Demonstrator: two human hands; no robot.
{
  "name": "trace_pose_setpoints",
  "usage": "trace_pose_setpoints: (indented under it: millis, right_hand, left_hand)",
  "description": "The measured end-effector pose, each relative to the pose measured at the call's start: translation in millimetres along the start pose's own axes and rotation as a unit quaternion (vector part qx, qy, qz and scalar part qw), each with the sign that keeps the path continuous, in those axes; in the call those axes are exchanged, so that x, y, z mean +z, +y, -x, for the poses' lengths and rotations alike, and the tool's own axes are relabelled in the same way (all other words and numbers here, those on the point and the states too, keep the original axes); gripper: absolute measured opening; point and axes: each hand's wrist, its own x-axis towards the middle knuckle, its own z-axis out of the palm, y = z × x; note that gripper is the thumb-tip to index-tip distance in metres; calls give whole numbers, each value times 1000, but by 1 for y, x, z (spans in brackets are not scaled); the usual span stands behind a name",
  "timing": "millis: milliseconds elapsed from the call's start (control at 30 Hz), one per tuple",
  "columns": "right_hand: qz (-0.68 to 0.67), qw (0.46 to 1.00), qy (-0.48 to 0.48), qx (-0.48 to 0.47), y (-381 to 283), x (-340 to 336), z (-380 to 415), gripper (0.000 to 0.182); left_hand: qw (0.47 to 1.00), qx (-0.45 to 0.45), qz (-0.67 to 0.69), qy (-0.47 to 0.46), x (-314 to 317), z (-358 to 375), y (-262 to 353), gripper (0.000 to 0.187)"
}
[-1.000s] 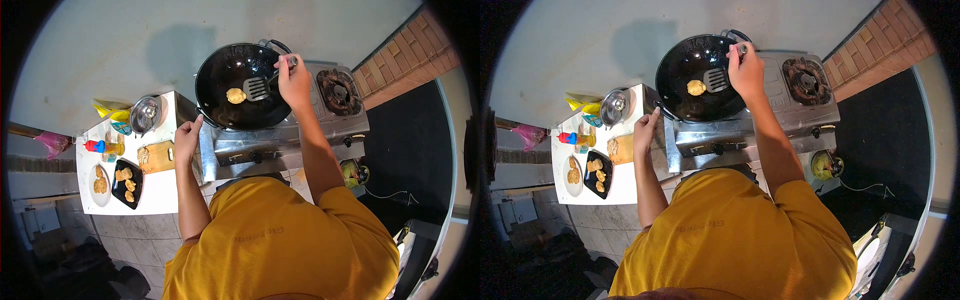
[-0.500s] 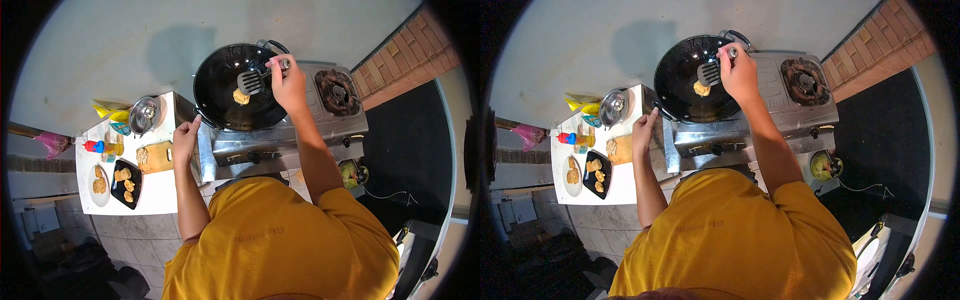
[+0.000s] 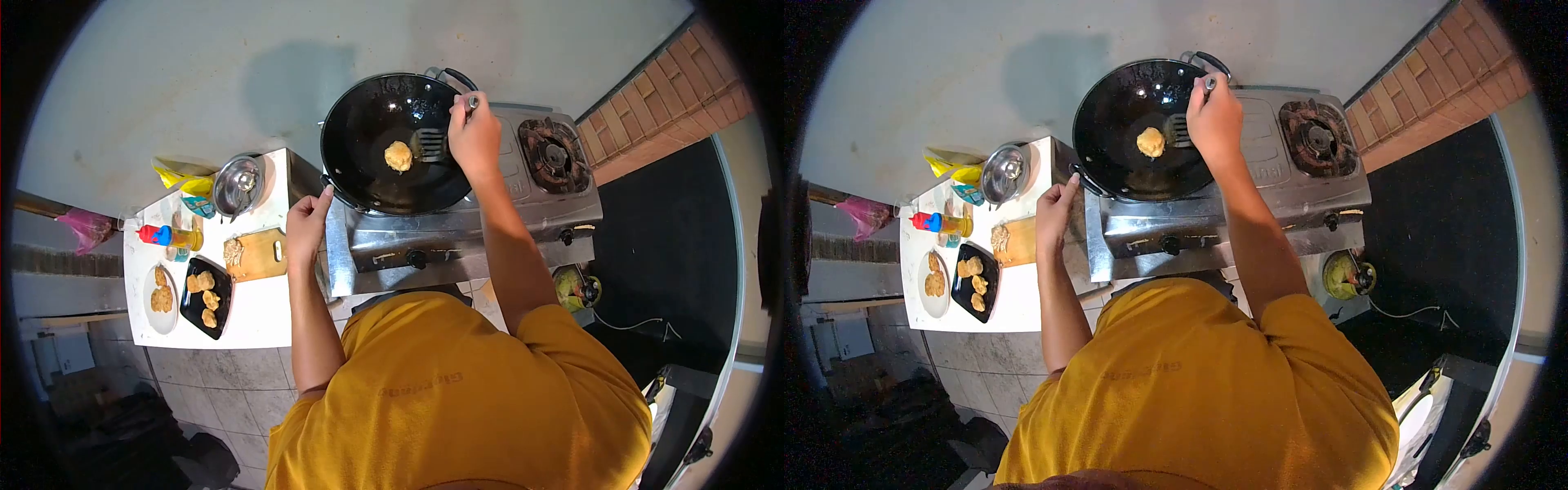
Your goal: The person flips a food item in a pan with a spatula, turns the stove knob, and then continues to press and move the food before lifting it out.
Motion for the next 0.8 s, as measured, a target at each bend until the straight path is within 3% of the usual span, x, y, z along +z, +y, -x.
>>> trace_pose_setpoints:
  millis: [200,300,800]
  right_hand:
    - [-61,994,-2,87,-15,-7,0,17]
    - [-77,995,35,54,-19,-11,-4,17]
    - [-121,992,33,9,-46,-2,-15,15]
  left_hand:
    - [1000,2,0,6,0,1,-2,46]
    - [1000,-1,-2,10,0,2,-2,47]
    - [999,-26,18,27,-4,5,6,50]
